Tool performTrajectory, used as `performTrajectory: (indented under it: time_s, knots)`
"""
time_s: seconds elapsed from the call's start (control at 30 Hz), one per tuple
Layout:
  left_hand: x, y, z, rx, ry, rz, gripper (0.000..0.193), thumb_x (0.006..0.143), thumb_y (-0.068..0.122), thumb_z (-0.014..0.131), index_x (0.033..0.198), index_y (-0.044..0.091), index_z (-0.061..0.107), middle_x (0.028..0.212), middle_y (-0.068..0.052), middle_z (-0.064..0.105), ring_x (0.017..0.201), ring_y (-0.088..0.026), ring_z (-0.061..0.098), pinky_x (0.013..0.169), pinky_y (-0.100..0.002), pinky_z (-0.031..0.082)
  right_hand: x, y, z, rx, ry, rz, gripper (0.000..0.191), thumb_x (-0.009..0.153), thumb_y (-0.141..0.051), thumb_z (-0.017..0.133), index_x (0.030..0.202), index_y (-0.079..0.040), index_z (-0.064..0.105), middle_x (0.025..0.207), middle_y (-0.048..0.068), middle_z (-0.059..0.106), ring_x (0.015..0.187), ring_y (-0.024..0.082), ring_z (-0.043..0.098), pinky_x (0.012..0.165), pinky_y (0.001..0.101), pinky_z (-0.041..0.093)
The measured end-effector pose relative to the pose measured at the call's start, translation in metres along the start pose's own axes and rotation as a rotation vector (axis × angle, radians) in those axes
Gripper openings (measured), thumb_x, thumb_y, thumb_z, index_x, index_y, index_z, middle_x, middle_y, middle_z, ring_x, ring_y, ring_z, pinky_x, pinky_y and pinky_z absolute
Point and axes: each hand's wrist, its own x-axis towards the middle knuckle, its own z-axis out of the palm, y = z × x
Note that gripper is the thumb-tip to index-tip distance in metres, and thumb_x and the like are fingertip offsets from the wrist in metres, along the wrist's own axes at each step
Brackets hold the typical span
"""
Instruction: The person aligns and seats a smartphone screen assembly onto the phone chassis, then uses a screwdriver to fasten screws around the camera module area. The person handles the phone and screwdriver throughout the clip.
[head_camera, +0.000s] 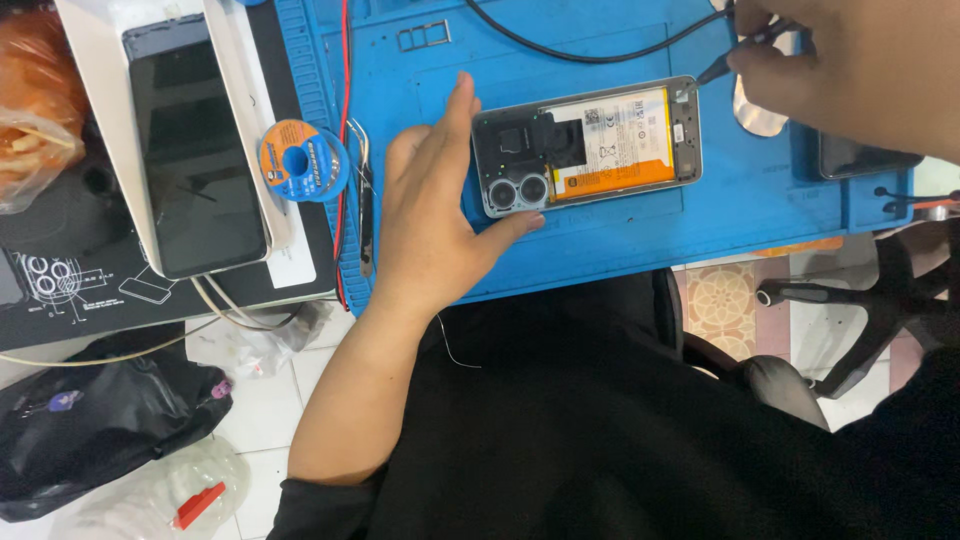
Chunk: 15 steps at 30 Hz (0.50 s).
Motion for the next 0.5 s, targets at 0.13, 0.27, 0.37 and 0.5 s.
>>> performTrajectory:
  time_s: [0.13,0.27,0.37,0.5]
  knots:
    - [0.0,0.0,0.0,0.007,0.003,0.004,0.12,0.07,0.029,0.1,0.161,0.004,0.025,0.151,-0.015,0.057,0.133,-0.033,0.05,0.114,-0.043,0.043,0.002,0.001,-0.001,0.099,-0.008,0.0,0.018,0.097,-0.016,0.068,0.107,0.0,0.069,0.088,0.014,0.073,0.06,0.022,0.068,0.051,0.0323,0.055]
    - [0.0,-0.001,0.0,0.008,0.002,0.005,0.12,0.07,0.03,0.1,0.161,0.004,0.025,0.151,-0.014,0.057,0.132,-0.033,0.05,0.114,-0.042,0.043,0.004,0.0,0.002,-0.027,-0.109,0.006,0.017,0.101,-0.017,0.066,0.113,-0.005,0.07,0.084,0.011,0.073,0.057,0.02,0.069,0.055,0.0325,0.054]
    - [-0.001,-0.001,0.0,0.007,0.0,0.003,0.12,0.071,0.03,0.099,0.161,0.004,0.025,0.151,-0.014,0.056,0.134,-0.033,0.05,0.115,-0.042,0.043,0.007,-0.004,0.004,-0.004,0.006,-0.057,0.018,0.103,-0.017,0.067,0.116,-0.005,0.069,0.087,0.012,0.073,0.061,0.022,0.069,0.056,0.0329,0.056]
    - [0.0,0.0,0.0,0.027,-0.009,-0.008,0.121,0.07,0.032,0.099,0.161,0.003,0.024,0.151,-0.014,0.056,0.133,-0.033,0.049,0.114,-0.043,0.042,0.01,-0.01,-0.002,0.168,-0.049,0.142,0.026,0.105,-0.019,0.065,0.125,-0.003,0.068,0.084,0.018,0.071,0.064,0.028,0.071,0.054,0.0359,0.057]
